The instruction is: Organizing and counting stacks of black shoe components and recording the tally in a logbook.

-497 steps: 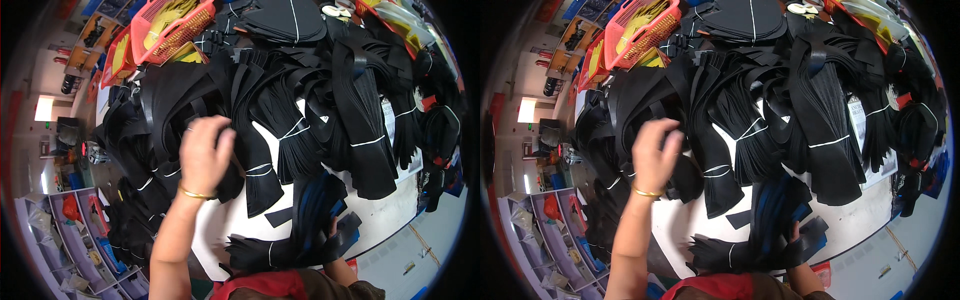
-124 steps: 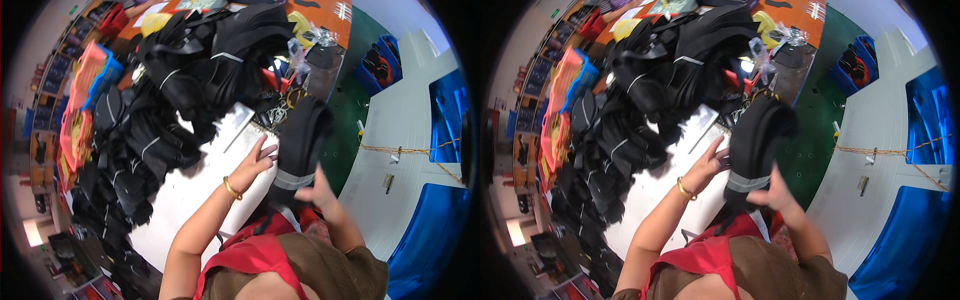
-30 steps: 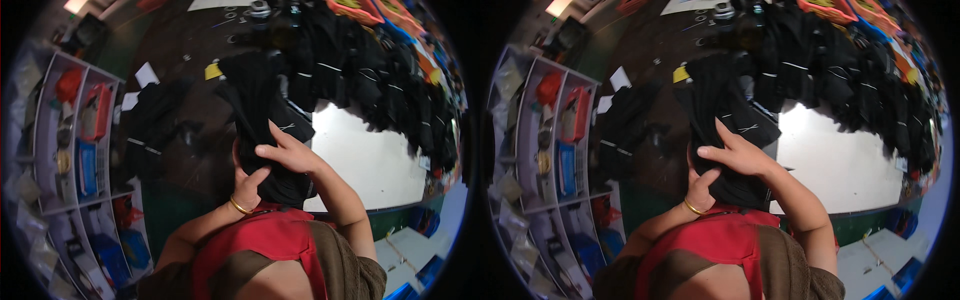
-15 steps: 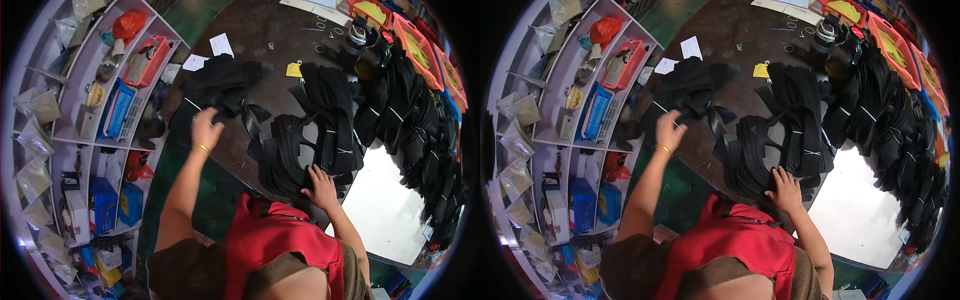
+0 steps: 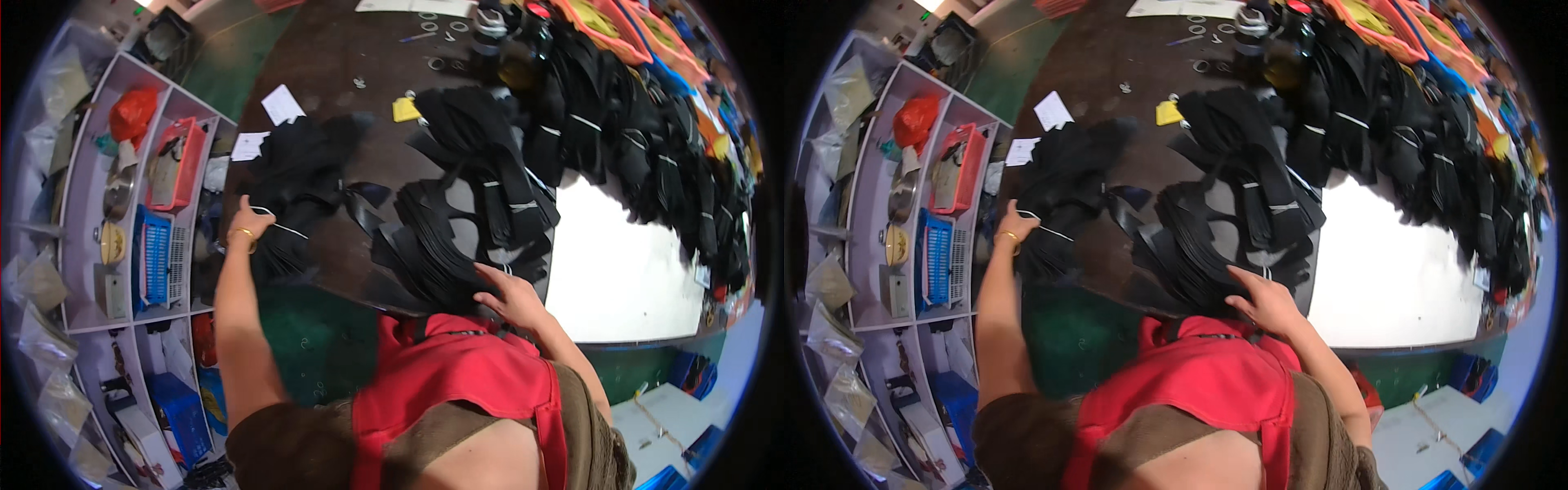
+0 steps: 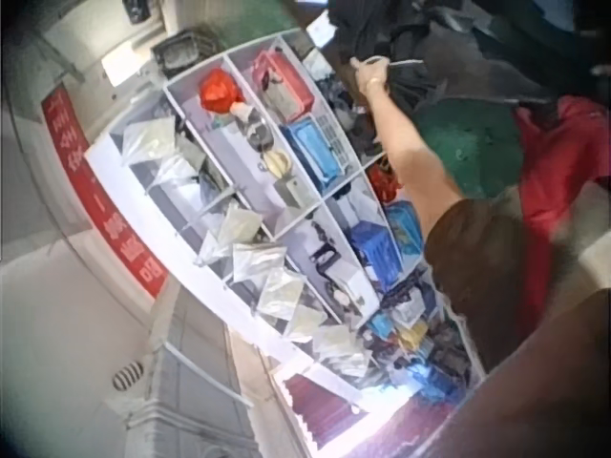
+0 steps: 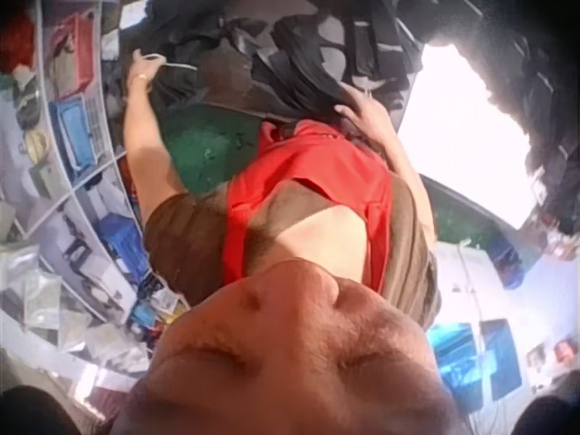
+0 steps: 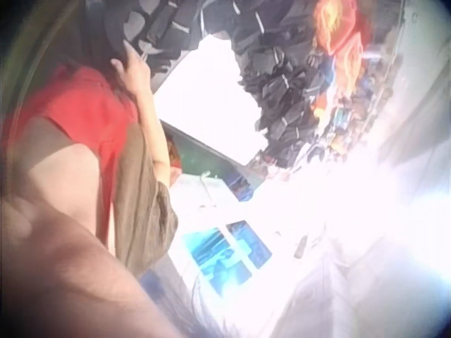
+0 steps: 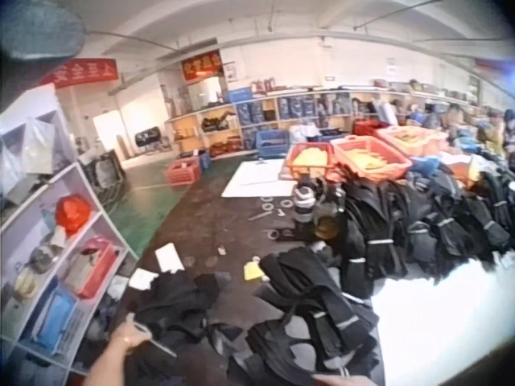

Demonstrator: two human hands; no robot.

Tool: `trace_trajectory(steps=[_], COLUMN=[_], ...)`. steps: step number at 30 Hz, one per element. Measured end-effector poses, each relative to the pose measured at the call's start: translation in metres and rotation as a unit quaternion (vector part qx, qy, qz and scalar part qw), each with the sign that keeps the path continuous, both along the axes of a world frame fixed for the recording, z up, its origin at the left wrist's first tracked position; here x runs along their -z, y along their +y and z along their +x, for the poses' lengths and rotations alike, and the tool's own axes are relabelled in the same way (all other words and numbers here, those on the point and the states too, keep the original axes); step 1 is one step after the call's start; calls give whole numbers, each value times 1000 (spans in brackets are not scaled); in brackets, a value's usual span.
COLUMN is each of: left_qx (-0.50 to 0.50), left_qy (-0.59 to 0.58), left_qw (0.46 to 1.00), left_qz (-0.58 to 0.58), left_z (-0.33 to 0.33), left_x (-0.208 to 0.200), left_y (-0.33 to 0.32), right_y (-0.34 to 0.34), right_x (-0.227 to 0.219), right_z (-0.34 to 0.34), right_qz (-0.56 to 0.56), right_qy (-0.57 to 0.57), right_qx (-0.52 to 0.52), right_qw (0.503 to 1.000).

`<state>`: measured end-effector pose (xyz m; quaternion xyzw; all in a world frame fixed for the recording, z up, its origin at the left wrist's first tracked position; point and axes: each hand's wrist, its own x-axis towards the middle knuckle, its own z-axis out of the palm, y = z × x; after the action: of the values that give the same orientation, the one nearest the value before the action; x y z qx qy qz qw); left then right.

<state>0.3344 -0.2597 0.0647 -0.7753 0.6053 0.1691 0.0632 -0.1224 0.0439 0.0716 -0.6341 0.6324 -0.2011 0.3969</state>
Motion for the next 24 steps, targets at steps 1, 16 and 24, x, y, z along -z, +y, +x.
trace_trajectory(steps=[1, 16, 24], left_qx=[15, 130, 30], left_qy=[29, 661, 605], left_qw=[999, 670, 589], left_qz=[-4, 311, 534], left_z=[14, -256, -393], left_x=[-11, -127, -6], left_y=[1, 168, 241], right_y=[-1, 1, 47], right_x=[0, 15, 12], right_z=[1, -40, -166], right_qz=[5, 157, -2], right_qy=[-20, -788, -780], right_qx=[-22, -2, 270], right_qw=[1000, 596, 565])
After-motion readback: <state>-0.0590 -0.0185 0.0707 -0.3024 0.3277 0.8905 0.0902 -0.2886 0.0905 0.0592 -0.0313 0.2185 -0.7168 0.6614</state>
